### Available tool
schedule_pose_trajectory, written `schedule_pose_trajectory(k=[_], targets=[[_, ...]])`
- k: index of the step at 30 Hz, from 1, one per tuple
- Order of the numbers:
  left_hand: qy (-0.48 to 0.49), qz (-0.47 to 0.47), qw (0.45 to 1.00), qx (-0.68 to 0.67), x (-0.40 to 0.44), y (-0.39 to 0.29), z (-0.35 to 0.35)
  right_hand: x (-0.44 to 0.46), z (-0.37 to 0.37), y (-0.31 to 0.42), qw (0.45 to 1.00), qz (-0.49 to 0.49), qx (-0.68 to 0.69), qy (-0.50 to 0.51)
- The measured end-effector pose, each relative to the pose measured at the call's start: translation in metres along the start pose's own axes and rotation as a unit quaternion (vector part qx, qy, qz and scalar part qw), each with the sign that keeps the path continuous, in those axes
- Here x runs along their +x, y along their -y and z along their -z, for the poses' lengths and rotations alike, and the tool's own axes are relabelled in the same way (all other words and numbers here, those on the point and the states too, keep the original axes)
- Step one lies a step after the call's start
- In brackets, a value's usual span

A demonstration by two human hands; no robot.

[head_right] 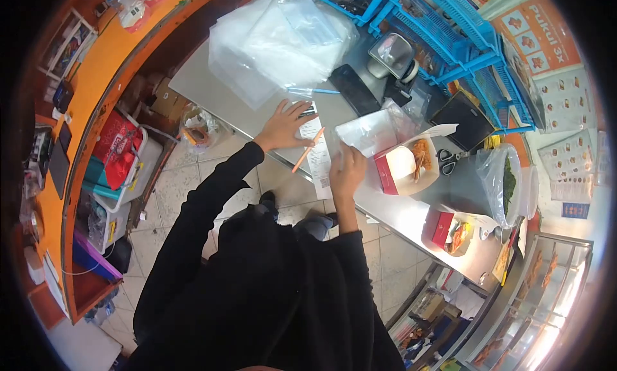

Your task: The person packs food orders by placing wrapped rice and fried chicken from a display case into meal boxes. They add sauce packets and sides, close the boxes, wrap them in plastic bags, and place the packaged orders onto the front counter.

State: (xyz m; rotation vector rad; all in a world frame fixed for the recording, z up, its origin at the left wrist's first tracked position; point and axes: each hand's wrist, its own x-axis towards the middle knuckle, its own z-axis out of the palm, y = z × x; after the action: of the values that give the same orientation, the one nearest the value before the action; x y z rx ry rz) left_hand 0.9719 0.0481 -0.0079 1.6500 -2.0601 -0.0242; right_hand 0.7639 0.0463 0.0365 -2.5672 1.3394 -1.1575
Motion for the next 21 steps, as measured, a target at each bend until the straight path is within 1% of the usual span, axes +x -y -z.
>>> schedule_pose_trajectory(k=[1,4,5,8,11,14,17,20,21], targets=[[-0.004,0.000,1.000,-0.003,0.001,0.001,-0.001,-0.008,0.003,-0.012,0.999,-0.042,-0.014,-0.001],[0.002,0.003,1.000,-0.010,0.001,0.000,0.001,-0.025,0.006,-0.028,0.994,-0.084,-0.070,0.021],[0.004,0.000,1.000,-0.010,0.000,-0.001,0.002,-0.029,0.002,-0.030,0.992,-0.083,-0.090,0.038],[0.007,-0.004,1.000,-0.010,0.001,-0.001,0.004,-0.022,-0.003,-0.025,0.984,-0.080,-0.157,0.038],[0.006,-0.004,1.000,-0.014,-0.001,-0.001,0.003,-0.017,-0.011,-0.041,0.993,-0.056,-0.089,0.053],[0.004,-0.002,1.000,-0.019,-0.001,0.001,0.001,-0.014,-0.014,-0.049,0.983,-0.180,0.017,0.042],[0.000,0.002,1.000,-0.026,-0.001,0.001,0.000,-0.010,-0.019,-0.040,0.969,-0.229,0.092,-0.017],[-0.005,0.004,1.000,-0.021,-0.001,0.001,0.000,0.008,-0.007,-0.006,0.981,-0.128,0.143,-0.041],[-0.006,0.006,1.000,-0.018,-0.002,0.001,0.000,0.015,-0.002,0.003,0.982,-0.125,0.138,-0.027]])
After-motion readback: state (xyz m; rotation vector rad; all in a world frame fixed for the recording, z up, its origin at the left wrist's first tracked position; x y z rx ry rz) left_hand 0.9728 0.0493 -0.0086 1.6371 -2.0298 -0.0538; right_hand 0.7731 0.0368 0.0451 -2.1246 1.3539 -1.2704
